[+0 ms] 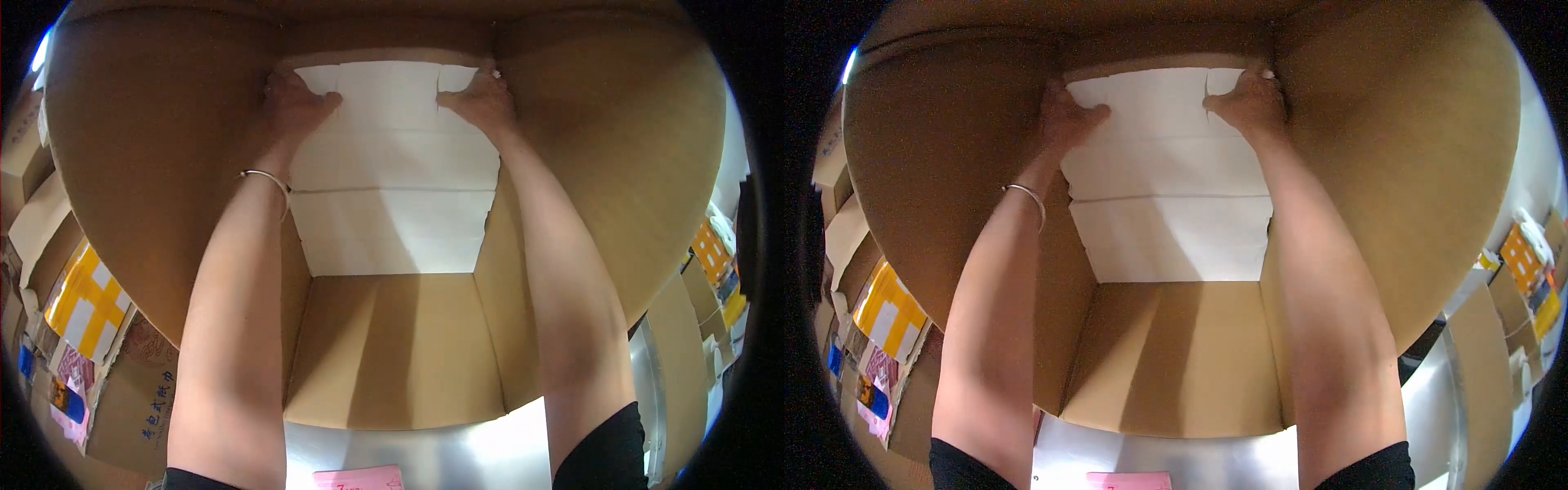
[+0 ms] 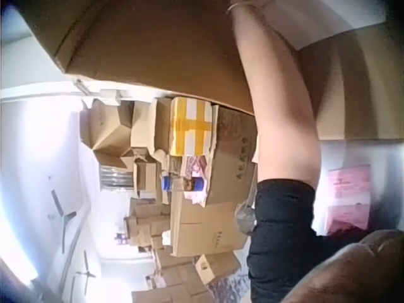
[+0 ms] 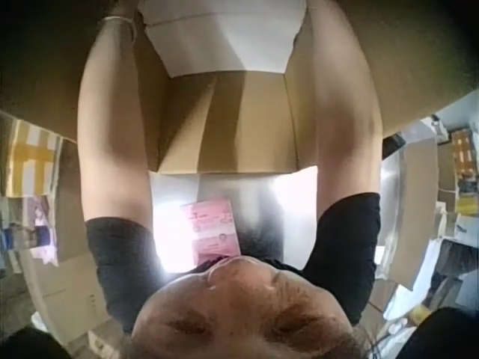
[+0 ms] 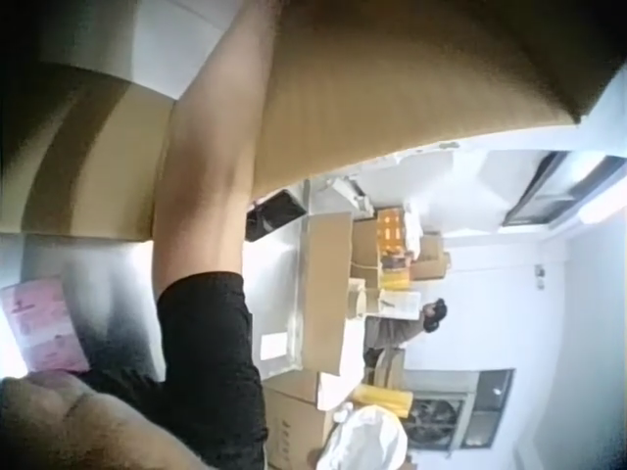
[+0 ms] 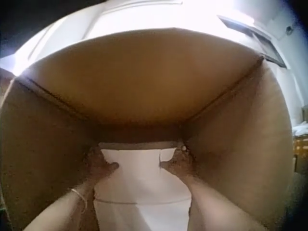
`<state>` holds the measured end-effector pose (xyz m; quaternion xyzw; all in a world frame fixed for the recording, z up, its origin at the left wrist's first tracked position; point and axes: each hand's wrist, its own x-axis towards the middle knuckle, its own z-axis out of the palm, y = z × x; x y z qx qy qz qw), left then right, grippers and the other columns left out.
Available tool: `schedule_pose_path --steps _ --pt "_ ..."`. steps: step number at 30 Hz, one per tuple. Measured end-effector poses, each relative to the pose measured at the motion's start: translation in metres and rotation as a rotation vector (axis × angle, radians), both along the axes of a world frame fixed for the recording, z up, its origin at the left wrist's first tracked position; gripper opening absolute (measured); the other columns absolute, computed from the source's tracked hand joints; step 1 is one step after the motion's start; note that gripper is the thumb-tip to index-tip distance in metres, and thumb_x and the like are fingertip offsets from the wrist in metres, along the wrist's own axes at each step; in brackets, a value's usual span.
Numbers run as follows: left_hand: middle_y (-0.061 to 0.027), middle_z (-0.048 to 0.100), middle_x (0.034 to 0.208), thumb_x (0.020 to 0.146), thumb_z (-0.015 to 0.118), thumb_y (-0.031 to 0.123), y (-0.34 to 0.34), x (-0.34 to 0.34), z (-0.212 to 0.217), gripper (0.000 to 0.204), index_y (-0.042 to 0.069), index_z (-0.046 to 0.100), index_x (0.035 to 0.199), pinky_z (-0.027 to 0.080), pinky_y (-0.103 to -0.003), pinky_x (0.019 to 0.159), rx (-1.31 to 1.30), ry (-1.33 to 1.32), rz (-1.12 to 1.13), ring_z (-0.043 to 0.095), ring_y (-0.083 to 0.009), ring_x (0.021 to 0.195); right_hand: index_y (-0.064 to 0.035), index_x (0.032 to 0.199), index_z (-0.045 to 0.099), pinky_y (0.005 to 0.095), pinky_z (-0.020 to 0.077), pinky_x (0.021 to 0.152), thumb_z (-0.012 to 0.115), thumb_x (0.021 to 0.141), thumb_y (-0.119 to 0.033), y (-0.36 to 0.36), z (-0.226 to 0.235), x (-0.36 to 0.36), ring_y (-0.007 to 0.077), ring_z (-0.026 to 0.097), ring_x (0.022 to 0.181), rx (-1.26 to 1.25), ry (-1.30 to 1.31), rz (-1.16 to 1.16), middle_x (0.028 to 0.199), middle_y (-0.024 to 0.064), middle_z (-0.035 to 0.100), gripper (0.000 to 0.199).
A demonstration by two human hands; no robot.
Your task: The recorder is packing small individual wallet-style tissue packs into boxes and then organizing those boxes into larger cardboard cartons.
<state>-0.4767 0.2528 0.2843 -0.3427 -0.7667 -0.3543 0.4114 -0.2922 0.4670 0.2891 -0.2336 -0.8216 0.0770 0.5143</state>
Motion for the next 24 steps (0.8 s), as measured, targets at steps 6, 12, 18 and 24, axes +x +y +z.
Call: schedule_pose_path --steps 6,12,18,24 --pt "-0.0287 0.056 0.127 0.066 0.082 0.031 0.000 -0.009 0.007 0.092 0.000 0.036 0.140 0.048 -0.044 0.102 -0.064 -0.281 -0.273 0.054 -0.0409 0.121 0.0002 0.129 0.046 0.0514 0.0510 0.094 0.079 0.061 -0.038 -0.011 0.000 0.005 0.0466 0.060 0.111 -0.105 -0.033 -0.062 0.120 0.0327 0.059 0.085" --pt "-0.0254 0.051 0.124 0.068 0.077 0.023 -0.001 0.038 -0.033 0.079 0.006 0.041 0.136 0.041 -0.051 0.102 0.339 -0.048 -0.231 0.049 -0.0407 0.117 -0.0057 0.125 0.047 0.0507 0.0472 0.091 0.078 0.063 -0.028 -0.044 -0.033 0.022 0.0451 0.055 0.108 -0.090 0.352 -0.004 0.117 0.0290 0.055 0.072" --pt "-0.0232 0.046 0.125 0.069 0.074 0.018 -0.070 0.146 -0.048 0.074 0.005 0.043 0.135 0.038 -0.052 0.102 0.411 0.022 -0.202 0.044 -0.0422 0.118 -0.0068 0.119 0.047 0.0505 0.0457 0.091 0.077 0.064 -0.024 -0.109 -0.042 0.100 0.0423 0.054 0.108 -0.226 0.420 0.067 0.114 0.0244 0.054 0.065" --pt "-0.0210 0.044 0.128 0.066 0.077 0.011 -0.182 0.287 -0.076 0.076 0.005 0.045 0.135 0.037 -0.050 0.105 0.210 0.197 -0.042 0.040 -0.0384 0.125 -0.0090 0.119 0.047 0.0484 0.0478 0.085 0.079 0.061 -0.022 -0.176 -0.103 0.205 0.0398 0.057 0.102 -0.275 0.305 0.161 0.111 0.0184 0.056 0.067"
